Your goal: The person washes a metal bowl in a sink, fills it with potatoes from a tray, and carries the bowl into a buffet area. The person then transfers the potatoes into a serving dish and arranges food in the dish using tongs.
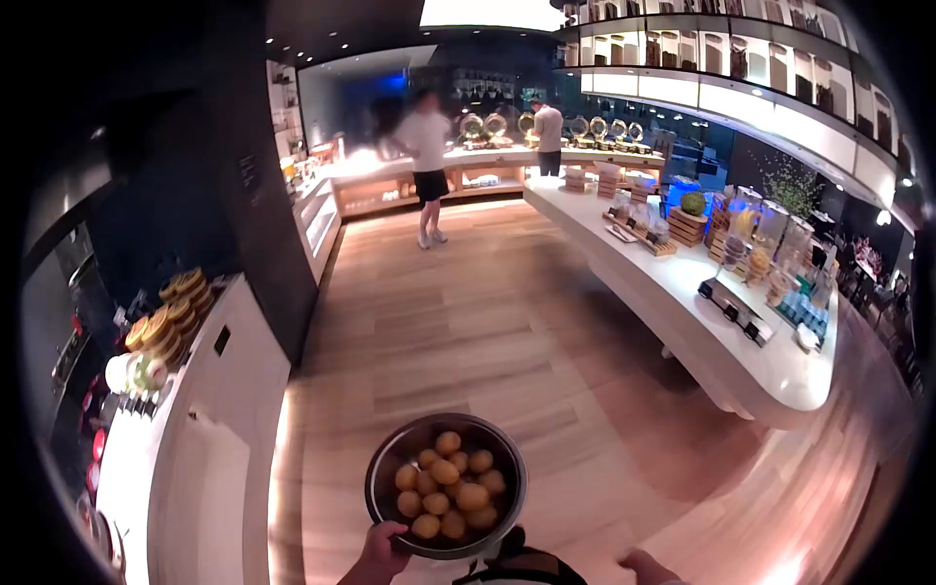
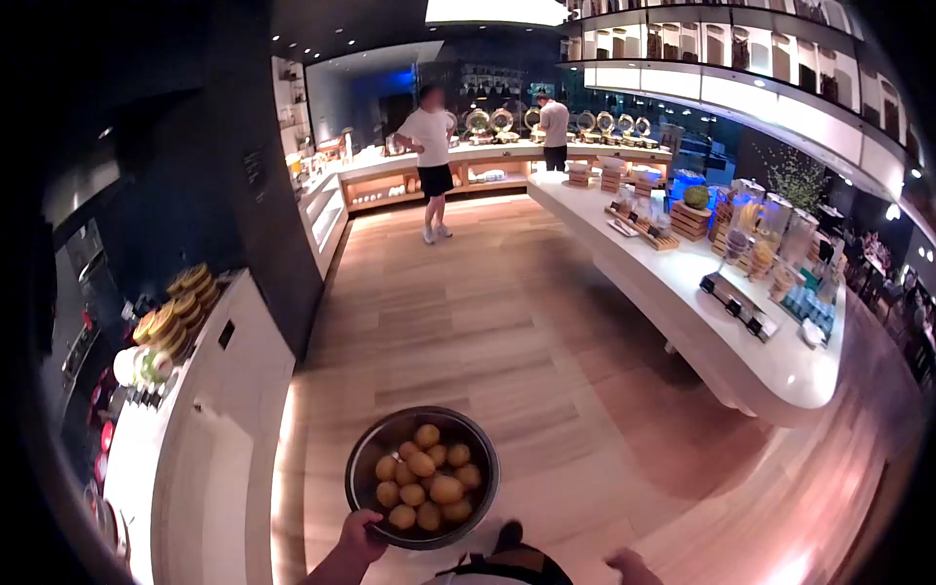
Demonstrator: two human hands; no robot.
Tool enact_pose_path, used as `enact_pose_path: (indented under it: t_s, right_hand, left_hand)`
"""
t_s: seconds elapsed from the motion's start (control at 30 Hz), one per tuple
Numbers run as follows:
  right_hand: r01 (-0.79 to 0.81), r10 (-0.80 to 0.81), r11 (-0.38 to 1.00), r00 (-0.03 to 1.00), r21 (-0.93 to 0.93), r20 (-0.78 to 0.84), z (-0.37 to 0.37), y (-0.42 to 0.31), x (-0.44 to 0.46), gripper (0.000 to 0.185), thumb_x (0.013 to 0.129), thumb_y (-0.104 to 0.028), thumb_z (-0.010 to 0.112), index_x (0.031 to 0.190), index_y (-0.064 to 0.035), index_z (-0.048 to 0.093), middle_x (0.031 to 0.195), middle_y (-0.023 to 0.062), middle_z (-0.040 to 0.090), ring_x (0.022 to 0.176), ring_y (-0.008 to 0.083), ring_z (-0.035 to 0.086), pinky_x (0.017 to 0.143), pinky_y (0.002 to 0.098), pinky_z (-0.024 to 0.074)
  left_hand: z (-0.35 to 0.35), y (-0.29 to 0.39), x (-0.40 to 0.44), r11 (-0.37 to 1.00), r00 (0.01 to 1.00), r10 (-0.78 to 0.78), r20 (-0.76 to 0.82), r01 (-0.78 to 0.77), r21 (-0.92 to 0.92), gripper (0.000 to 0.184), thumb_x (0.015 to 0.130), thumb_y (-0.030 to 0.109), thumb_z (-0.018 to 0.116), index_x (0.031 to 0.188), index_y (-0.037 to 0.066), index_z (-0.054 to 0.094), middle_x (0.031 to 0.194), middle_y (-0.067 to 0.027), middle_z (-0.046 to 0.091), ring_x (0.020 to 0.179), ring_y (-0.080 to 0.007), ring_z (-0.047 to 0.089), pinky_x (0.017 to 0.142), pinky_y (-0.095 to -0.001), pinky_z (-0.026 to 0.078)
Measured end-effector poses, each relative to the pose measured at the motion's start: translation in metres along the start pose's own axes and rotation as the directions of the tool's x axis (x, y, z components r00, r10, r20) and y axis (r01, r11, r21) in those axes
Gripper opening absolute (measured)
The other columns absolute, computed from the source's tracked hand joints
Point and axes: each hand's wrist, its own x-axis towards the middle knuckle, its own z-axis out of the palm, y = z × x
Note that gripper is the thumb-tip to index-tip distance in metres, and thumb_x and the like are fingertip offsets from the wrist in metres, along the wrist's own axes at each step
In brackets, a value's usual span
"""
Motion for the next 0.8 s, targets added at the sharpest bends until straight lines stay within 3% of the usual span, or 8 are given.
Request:
enact_pose_path:
  t_s: [0.03,0.17,0.4,0.47,0.57,0.7,0.77,0.8]
  right_hand:
    - [-0.197,0.198,0.965,0.980,0.171,0.014,-0.018,-0.009,-0.017,0.030,0.094,-0.020,0.060,0.121,-0.0053,0.059,0.101,0.0132,0.067,0.097,0.0212,0.059,0.091,0.0349,0.0451]
    - [-0.308,0.306,0.869,0.949,0.387,0.068,-0.073,-0.084,0.021,0.020,0.096,-0.023,0.058,0.108,-0.0077,0.061,0.092,0.0092,0.065,0.081,0.0169,0.053,0.076,0.0301,0.0423]
    - [-0.199,-0.155,0.760,0.869,0.618,0.471,-0.127,-0.475,0.268,0.021,0.098,-0.028,0.056,0.099,-0.0088,0.064,0.089,0.0060,0.066,0.072,0.0147,0.056,0.068,0.0272,0.0461]
    - [-0.356,-0.437,0.631,0.571,0.689,0.695,-0.147,-0.621,0.341,0.033,0.096,-0.027,0.057,0.119,-0.0039,0.063,0.115,0.0131,0.068,0.109,0.0256,0.064,0.102,0.0407,0.0471]
    - [-0.417,-0.817,0.547,-0.078,0.726,0.571,-0.174,-0.816,0.340,0.039,0.092,-0.028,0.061,0.123,-0.0042,0.060,0.118,0.0127,0.066,0.114,0.0270,0.059,0.105,0.0452,0.0402]
    - [-0.181,-0.925,0.310,-0.285,0.933,0.252,-0.191,-0.957,0.388,0.039,0.088,-0.023,0.065,0.123,-0.0061,0.061,0.115,0.0093,0.067,0.110,0.0241,0.060,0.102,0.0436,0.0411]
    - [-0.305,-0.959,0.046,0.253,0.951,0.127,-0.222,-1.011,0.415,0.027,0.085,-0.013,0.069,0.112,-0.0091,0.069,0.107,0.0058,0.070,0.109,0.0229,0.061,0.103,0.0430,0.0405]
    - [-0.373,-0.962,0.003,0.251,0.928,0.104,-0.239,-1.026,0.443,0.030,0.081,-0.011,0.072,0.111,-0.0101,0.069,0.107,0.0047,0.070,0.111,0.0216,0.061,0.102,0.0422,0.0419]
  left_hand:
    - [0.029,0.026,0.031,0.915,0.979,-0.206,-0.008,0.189,-0.356,0.051,0.076,0.005,0.055,0.126,-0.004,0.052,0.122,-0.0163,0.062,0.111,-0.0326,0.062,0.103,-0.0462,0.048]
    - [0.046,0.059,0.200,0.988,0.997,-0.080,-0.020,0.077,-0.132,0.059,0.076,0.006,0.055,0.134,-0.004,0.045,0.127,-0.0180,0.059,0.116,-0.0351,0.059,0.106,-0.0474,0.046]
    - [0.104,0.155,0.417,0.948,0.989,-0.141,0.036,0.145,-0.282,0.069,0.075,0.011,0.055,0.141,-0.001,0.038,0.134,-0.0180,0.055,0.121,-0.0357,0.056,0.106,-0.0487,0.045]
    - [0.108,0.166,0.501,0.931,0.983,-0.183,0.029,0.183,-0.317,0.069,0.075,0.011,0.054,0.142,-0.001,0.038,0.135,-0.0180,0.054,0.120,-0.0359,0.056,0.105,-0.0490,0.046]
    - [0.164,0.212,0.610,0.920,0.971,-0.235,0.055,0.240,-0.310,0.068,0.077,0.012,0.053,0.142,-0.001,0.038,0.135,-0.0182,0.054,0.120,-0.0364,0.056,0.104,-0.0503,0.046]
    - [0.203,0.248,0.779,0.893,0.956,-0.186,0.225,0.260,-0.367,0.067,0.078,0.014,0.053,0.141,-0.002,0.038,0.135,-0.0188,0.054,0.121,-0.0369,0.055,0.103,-0.0506,0.046]
    - [0.244,0.290,0.857,0.850,0.922,-0.227,0.314,0.345,-0.399,0.066,0.078,0.014,0.053,0.140,-0.003,0.038,0.136,-0.0187,0.054,0.121,-0.0370,0.055,0.103,-0.0503,0.045]
    - [0.268,0.306,0.886,0.845,0.903,-0.269,0.335,0.388,-0.369,0.065,0.078,0.013,0.053,0.140,-0.003,0.038,0.135,-0.0190,0.054,0.120,-0.0370,0.055,0.104,-0.0500,0.045]
